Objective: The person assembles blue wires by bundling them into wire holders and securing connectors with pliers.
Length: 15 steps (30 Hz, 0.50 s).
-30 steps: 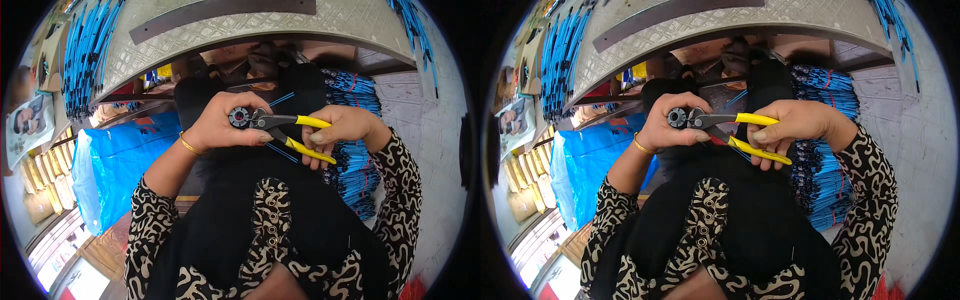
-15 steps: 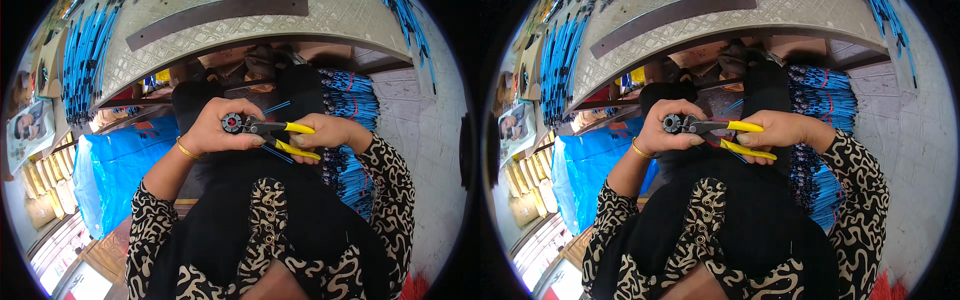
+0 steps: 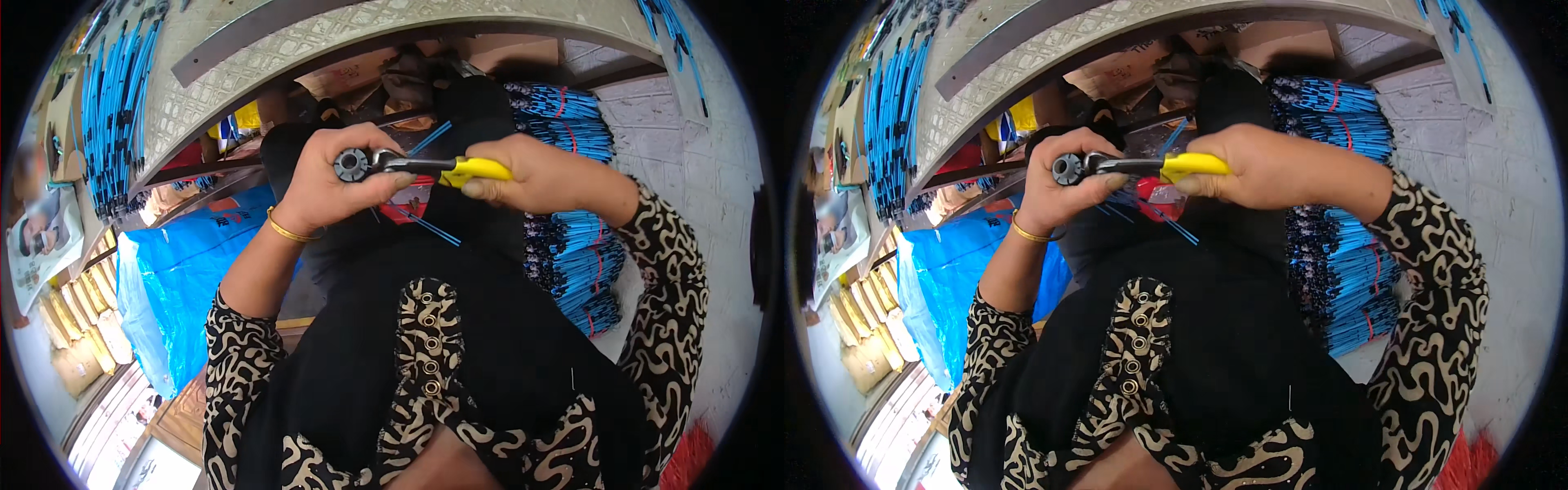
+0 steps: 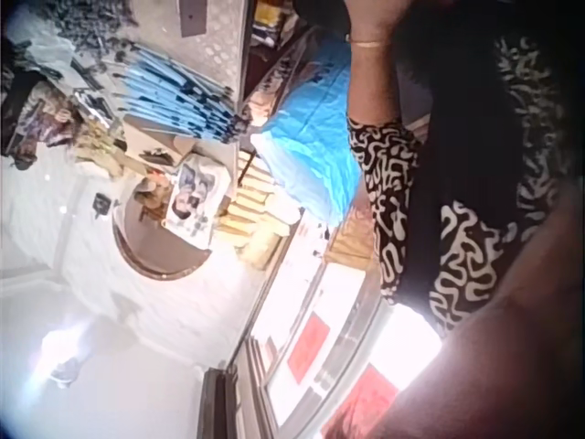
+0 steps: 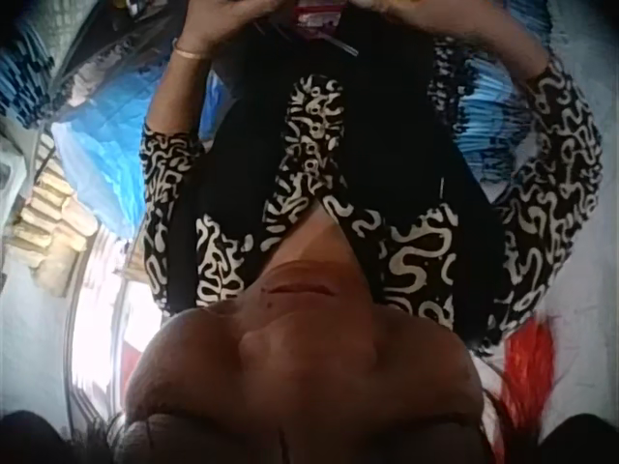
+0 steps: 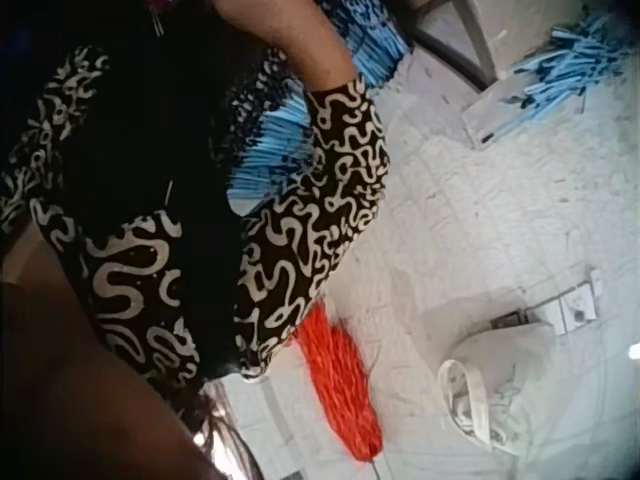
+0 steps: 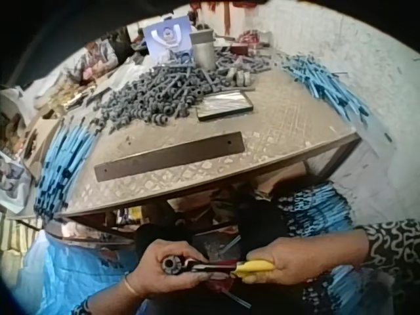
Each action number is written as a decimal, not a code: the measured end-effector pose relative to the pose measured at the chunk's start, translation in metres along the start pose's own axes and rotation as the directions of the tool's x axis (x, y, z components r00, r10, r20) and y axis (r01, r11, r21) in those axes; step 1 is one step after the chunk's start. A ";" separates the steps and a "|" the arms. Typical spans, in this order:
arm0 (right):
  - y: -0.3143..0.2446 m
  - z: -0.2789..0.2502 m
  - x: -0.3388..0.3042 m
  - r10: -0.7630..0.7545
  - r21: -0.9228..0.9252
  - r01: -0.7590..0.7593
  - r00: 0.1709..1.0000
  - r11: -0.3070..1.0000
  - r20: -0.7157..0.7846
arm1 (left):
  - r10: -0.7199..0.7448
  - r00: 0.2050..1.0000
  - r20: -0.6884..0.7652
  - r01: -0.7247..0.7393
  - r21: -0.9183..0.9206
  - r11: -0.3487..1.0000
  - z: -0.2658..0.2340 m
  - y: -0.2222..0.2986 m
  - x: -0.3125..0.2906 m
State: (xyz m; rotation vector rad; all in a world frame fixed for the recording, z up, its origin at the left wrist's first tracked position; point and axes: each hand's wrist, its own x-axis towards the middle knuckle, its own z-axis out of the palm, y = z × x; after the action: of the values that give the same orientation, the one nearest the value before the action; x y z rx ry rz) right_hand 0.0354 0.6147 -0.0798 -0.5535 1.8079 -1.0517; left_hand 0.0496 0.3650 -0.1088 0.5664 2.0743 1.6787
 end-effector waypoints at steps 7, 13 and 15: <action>-0.033 -0.005 -0.012 0.028 -0.544 -0.133 0.980 0.829 -0.197 | 0.059 0.970 -0.238 -0.069 -0.037 0.997 0.013 0.001 0.010; -0.007 0.016 0.040 -0.532 -0.712 0.145 0.768 0.687 -0.356 | 0.125 0.887 -0.444 -0.303 -0.358 0.883 -0.011 -0.010 0.001; -0.005 0.022 0.062 -0.613 -0.670 0.271 0.711 0.691 -0.345 | 0.142 0.886 -0.442 -0.311 -0.336 0.889 -0.017 -0.016 -0.008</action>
State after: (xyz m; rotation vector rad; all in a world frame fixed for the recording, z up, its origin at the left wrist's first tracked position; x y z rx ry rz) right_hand 0.0263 0.5575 -0.1110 -1.2470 2.6313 -1.0400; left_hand 0.0462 0.3432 -0.1201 0.3596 1.8811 2.4647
